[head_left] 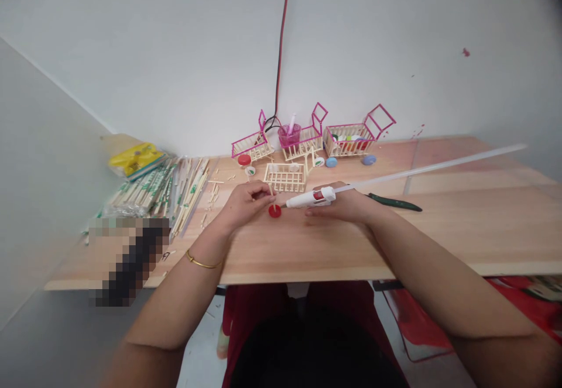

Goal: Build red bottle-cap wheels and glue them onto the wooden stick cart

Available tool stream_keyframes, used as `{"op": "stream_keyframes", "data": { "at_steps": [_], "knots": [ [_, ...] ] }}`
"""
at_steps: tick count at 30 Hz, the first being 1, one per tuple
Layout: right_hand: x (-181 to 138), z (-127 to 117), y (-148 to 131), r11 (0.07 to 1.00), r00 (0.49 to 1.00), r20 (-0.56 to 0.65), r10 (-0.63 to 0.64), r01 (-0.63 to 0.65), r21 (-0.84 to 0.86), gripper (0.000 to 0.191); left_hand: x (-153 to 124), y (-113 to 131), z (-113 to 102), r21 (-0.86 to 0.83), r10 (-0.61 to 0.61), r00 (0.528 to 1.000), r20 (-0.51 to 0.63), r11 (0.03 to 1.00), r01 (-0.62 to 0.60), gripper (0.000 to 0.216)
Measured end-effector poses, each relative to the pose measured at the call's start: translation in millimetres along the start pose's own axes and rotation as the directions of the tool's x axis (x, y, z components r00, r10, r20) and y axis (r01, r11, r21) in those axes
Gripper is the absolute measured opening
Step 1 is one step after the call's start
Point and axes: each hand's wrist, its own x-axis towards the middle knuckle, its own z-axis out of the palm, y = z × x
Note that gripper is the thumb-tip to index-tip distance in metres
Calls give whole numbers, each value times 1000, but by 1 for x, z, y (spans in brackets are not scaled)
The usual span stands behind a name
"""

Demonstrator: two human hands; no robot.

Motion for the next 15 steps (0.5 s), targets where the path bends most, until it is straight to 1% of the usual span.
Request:
{"op": "stream_keyframes", "data": {
  "at_steps": [4,12,15],
  "knots": [
    [0,1,1,1000,1000,1,5,-5,1,32,0,-1,0,-16,17,1000,17,1000,-16,12],
    [2,3,6,999,999,7,-36,36,-22,33,-1,3,-1,-22,36,998,42,999,-35,16],
    [3,4,7,1000,1000,8,-25,25,-13,33,0,4,-1,-27,43,998,55,999,-42,16]
  ]
}}
